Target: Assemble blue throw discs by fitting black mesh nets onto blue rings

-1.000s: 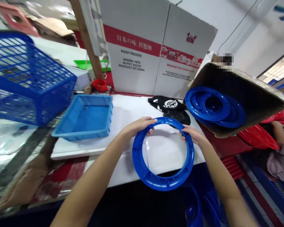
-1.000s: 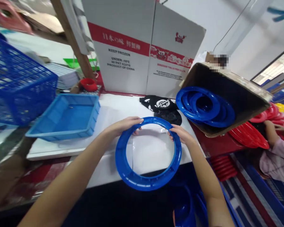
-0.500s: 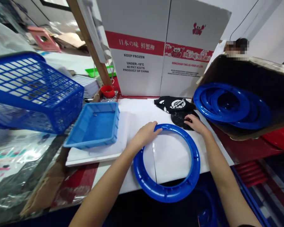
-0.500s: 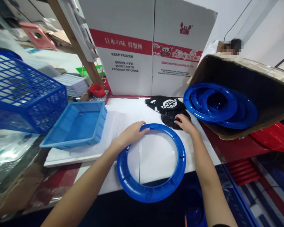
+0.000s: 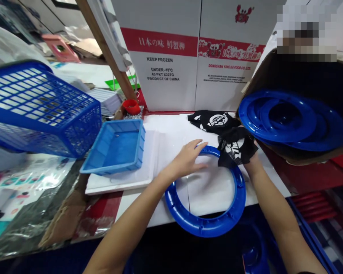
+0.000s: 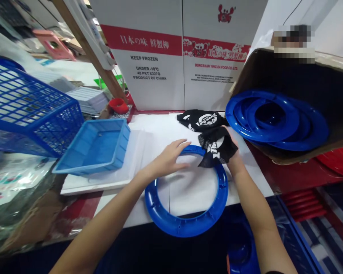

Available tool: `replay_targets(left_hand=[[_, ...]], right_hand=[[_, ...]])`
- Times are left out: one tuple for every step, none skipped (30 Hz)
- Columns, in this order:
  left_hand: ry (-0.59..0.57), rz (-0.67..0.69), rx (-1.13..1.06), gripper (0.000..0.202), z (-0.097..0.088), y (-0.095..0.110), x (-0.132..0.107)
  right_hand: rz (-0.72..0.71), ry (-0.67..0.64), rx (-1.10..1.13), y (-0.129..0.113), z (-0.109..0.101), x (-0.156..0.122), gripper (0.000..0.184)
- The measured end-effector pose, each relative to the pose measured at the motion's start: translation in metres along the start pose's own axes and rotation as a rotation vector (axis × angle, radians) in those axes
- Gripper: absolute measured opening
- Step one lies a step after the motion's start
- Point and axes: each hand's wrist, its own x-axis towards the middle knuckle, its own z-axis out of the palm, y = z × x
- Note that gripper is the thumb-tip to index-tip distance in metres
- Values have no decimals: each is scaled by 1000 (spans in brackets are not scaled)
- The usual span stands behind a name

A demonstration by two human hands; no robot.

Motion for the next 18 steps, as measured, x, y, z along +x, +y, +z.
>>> replay_targets(left_hand=[[13, 60, -144, 89, 4, 4, 0], [21, 95, -287, 92, 8, 8, 0], [33, 101, -420, 88, 12, 12, 0], [57, 81, -535, 79, 16, 14, 0], [93, 44, -626, 70, 20, 15, 1], [140, 3, -685, 64, 24, 15, 2], [193, -29, -705, 63, 26, 13, 3], [236, -44, -686, 66, 27, 11, 4], [255, -38, -646, 70, 26, 9, 5], [252, -16, -607, 72, 25, 7, 5], [229, 12, -583, 71, 22, 7, 5], [195, 30, -582, 69, 19, 7, 4], [154, 31, -604, 66, 15, 8, 3], [109, 17, -645, 63, 11, 10, 1], [65, -3, -692, 63, 7, 12, -1], [20, -21, -729, 67, 4, 15, -2], [-28, -37, -756, 72, 1, 17, -4], [-70, -52, -776, 75, -1, 18, -5]], right_hand=[[-9, -7, 46, 1, 11, -4, 59], [-9, -27, 96, 1, 22, -8, 58], [8, -72, 140, 1, 32, -12, 56], [49, -147, 194, -1, 40, -15, 57], [93, -229, 248, -2, 46, -18, 61], [139, -313, 297, -5, 51, -21, 66], [183, -391, 334, -7, 53, -23, 71], [217, -458, 348, -9, 54, -25, 73], [241, -512, 344, -11, 54, -26, 71], [255, -552, 330, -13, 53, -28, 66], [259, -576, 315, -15, 51, -30, 60], [260, -590, 302, -17, 50, -32, 55], [258, -593, 299, -19, 49, -34, 53], [256, -586, 306, -22, 49, -35, 54], [257, -568, 318, -24, 49, -37, 57], [257, -537, 332, -25, 50, -38, 61], [256, -500, 346, -26, 51, -39, 63], [255, -465, 358, -27, 53, -40, 63]])
